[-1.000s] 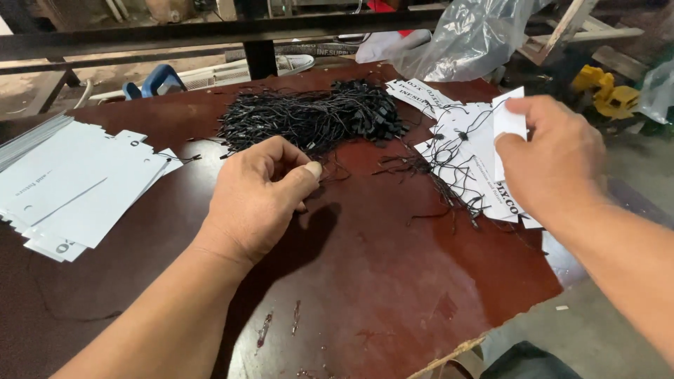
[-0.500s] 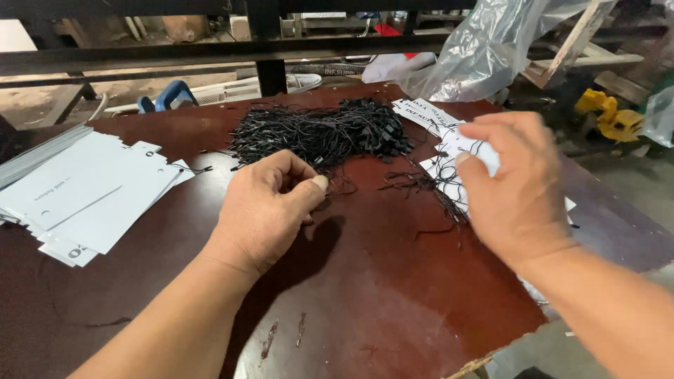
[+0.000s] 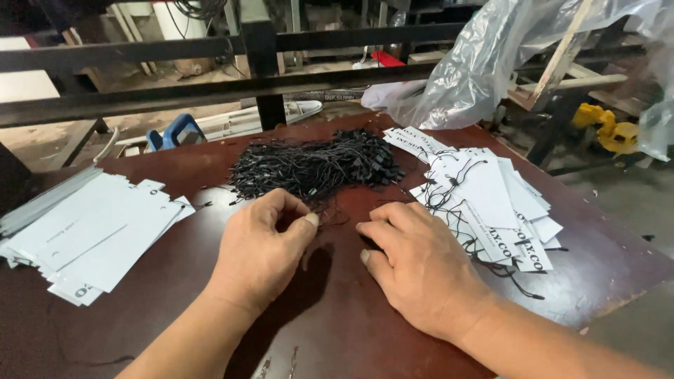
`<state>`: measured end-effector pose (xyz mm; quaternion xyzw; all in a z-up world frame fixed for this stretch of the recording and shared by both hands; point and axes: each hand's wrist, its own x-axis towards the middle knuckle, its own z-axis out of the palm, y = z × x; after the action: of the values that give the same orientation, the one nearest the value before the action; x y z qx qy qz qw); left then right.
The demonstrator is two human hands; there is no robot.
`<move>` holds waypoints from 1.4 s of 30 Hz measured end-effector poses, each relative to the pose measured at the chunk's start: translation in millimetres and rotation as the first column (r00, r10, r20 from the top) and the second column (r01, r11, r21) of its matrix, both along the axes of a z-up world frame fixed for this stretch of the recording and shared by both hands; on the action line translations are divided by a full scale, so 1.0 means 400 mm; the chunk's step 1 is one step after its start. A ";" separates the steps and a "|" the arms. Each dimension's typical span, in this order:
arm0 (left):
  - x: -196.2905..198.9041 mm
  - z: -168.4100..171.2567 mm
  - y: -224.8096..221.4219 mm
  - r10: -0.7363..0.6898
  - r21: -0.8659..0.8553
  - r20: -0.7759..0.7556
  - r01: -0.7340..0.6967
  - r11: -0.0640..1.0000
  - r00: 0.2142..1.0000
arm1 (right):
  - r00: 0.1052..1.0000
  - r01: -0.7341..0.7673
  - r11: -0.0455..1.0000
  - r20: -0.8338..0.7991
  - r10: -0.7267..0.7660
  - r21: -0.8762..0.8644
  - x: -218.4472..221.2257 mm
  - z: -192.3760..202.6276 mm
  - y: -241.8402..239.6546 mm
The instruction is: Attaching black plastic loop fasteners to white paper product tags by threading them through pre-punched holes at a fast pace.
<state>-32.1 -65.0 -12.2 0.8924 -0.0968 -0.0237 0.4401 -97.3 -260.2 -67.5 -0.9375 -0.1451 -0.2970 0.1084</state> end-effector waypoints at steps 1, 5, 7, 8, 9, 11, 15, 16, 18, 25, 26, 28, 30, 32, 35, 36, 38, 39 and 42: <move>0.009 0.001 -0.005 -0.003 0.003 0.009 0.003 1.000 1.000 | 1.000 0.003 1.000 0.009 -0.003 0.003 0.006 0.007 -0.008; 0.024 -0.028 -0.001 -0.013 0.103 0.026 0.010 0.995 1.000 | 0.995 0.047 0.997 -0.085 -0.052 -0.060 0.005 0.002 -0.005; 0.028 -0.035 0.005 -0.051 0.143 0.045 0.044 0.989 0.998 | 0.993 0.049 0.997 -0.106 -0.055 -0.060 0.008 0.007 -0.002; 0.026 -0.037 0.005 -0.059 0.141 0.050 0.051 0.989 0.997 | 0.994 0.041 0.998 -0.098 -0.046 -0.047 0.006 0.006 -0.004; 0.025 -0.039 0.006 -0.067 0.139 0.056 0.059 0.989 0.996 | 0.995 0.033 0.999 -0.090 -0.036 -0.034 0.005 0.005 -0.006; 0.039 -0.055 0.011 -0.059 0.126 0.103 0.046 0.991 0.993 | 0.995 0.029 0.999 -0.091 -0.031 -0.022 0.010 0.016 -0.002; 0.041 -0.068 0.013 -0.061 0.104 0.142 0.047 0.993 0.988 | 0.999 -0.016 1.000 -0.037 0.016 0.014 0.004 0.010 -0.001; 0.044 -0.071 0.013 -0.069 0.104 0.133 0.056 0.993 0.989 | 0.999 -0.007 1.000 -0.046 0.008 0.014 0.002 0.011 0.000; 0.051 -0.075 0.012 -0.063 0.118 0.180 0.042 0.992 0.982 | 0.998 -0.053 0.997 -0.016 0.054 0.054 0.000 0.014 0.002; 0.074 -0.114 0.025 -0.107 0.035 0.332 0.101 0.994 0.937 | 1.000 -0.008 1.000 -0.019 0.008 -0.004 -0.003 0.007 -0.004; 0.073 -0.108 0.038 0.076 -0.089 0.296 -0.052 0.995 0.952 | 0.999 0.036 0.999 0.005 -0.036 0.015 -0.003 0.007 -0.005; 0.071 -0.096 0.050 0.260 -0.207 0.235 -0.213 0.955 0.937 | 0.997 0.073 0.997 0.026 -0.074 0.031 -0.005 0.008 -0.005; 0.071 -0.081 0.046 0.276 -0.180 0.080 -0.259 0.949 0.958 | 0.996 0.087 0.995 -0.017 -0.086 0.047 -0.008 0.011 -0.003; 0.085 -0.114 0.034 0.186 -0.075 0.186 -0.175 0.982 0.965 | 0.995 0.097 0.994 -0.044 -0.094 0.055 -0.007 0.009 -0.004; 0.077 -0.121 0.019 0.037 0.120 0.275 -0.073 0.990 0.961 | 0.990 0.120 0.990 -0.081 -0.114 0.073 -0.011 0.012 0.000; 0.071 -0.114 0.014 -0.001 0.193 0.272 -0.053 0.980 0.962 | 0.989 0.127 0.989 -0.087 -0.121 0.076 -0.012 0.016 0.002; 0.078 -0.120 0.008 -0.032 0.282 0.270 -0.047 0.958 0.962 | 0.987 0.134 0.988 -0.093 -0.127 0.076 -0.011 0.015 0.001; 0.080 -0.124 0.005 -0.061 0.365 0.267 -0.042 0.930 0.962 | 0.986 0.141 0.987 -0.098 -0.133 0.074 -0.011 0.014 0.000; 0.093 -0.147 0.003 -0.091 0.383 0.348 -0.053 0.922 0.933 | 0.986 0.133 0.989 -0.105 -0.127 0.056 -0.015 0.016 0.001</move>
<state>5.2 -63.7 -71.1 0.9495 -0.1777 0.1170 0.2304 -103.5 -259.9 -61.1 -0.9550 -0.0685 -0.2601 0.1252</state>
